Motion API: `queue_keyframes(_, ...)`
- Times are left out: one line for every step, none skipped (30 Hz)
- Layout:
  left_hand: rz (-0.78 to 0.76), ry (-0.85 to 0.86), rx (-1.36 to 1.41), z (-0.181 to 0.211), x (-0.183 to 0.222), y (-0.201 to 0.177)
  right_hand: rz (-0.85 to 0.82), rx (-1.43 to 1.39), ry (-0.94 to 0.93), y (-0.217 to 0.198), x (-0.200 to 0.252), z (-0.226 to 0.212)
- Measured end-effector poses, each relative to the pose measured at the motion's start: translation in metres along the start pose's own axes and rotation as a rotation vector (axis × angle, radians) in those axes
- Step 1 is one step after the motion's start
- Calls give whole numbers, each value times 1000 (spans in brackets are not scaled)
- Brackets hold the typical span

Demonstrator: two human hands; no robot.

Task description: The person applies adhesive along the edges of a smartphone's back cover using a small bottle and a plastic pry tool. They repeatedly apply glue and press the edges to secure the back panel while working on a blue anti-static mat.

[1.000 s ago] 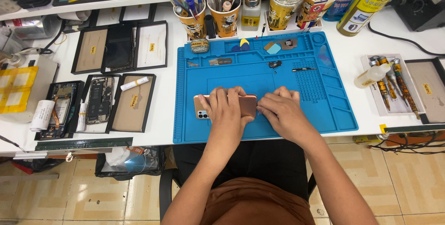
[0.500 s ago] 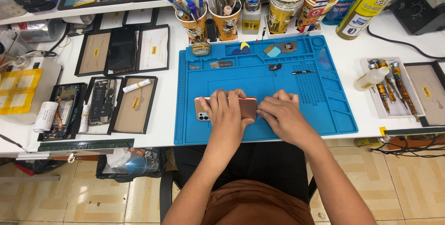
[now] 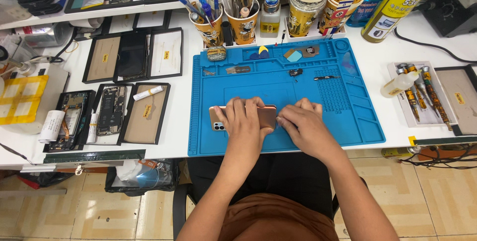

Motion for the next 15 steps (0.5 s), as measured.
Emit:
queue_keyframes(-3,-1,-1,-1,1,1,-1,-2,2,0,1,-1)
queue_keyframes(27,19,-14,0,2,-1,12,20,-34,-1,2,-4)
queue_keyframes(53,40,-27,1,3,-2,25,40,-67,-2,4,-6)
queue_keyframes(47,42,-28,3,5,-1,25,38,-61,-2,4,-5)
queue_keyframes(58,53,-40,5,5,-4,6,35,-66,0,3,-4)
queue_keyframes(68,66,-51,8,5,-5,-13,32,-71,2,3,-3)
queue_keyframes(60,75,-54,11,4,-5,-6,29,-60,1,3,-1)
queue_keyframes(84,87,-66,14,4,-7,-2,41,-71,2,3,-1)
queue_keyframes(109,92,-78,16,6,-9,-4,51,-85,3,4,-2)
queue_keyframes(100,95,-80,20,7,-9,-4,47,-77,3,5,0)
queue_keyframes(127,114,-145,26,7,-11,-18,47,-89,4,5,0)
queue_keyframes(154,134,-211,32,8,-14,-32,48,-101,5,5,0)
queue_keyframes(150,136,-213,30,8,-12,-31,44,-97,5,6,0)
queue_keyframes(163,154,-257,31,8,-11,-9,69,-103,4,7,-1)
queue_keyframes(177,169,-301,31,9,-11,12,93,-110,3,8,-2)
Point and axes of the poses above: each hand's wrist, its own x-axis away from the middle knuckle, its own y-axis out of the palm, z = x × y, the point moved 8 cm from there along -x, towards the middle knuckle, and after that the axes turned 14 degrees about x, right-handed, at the moved point
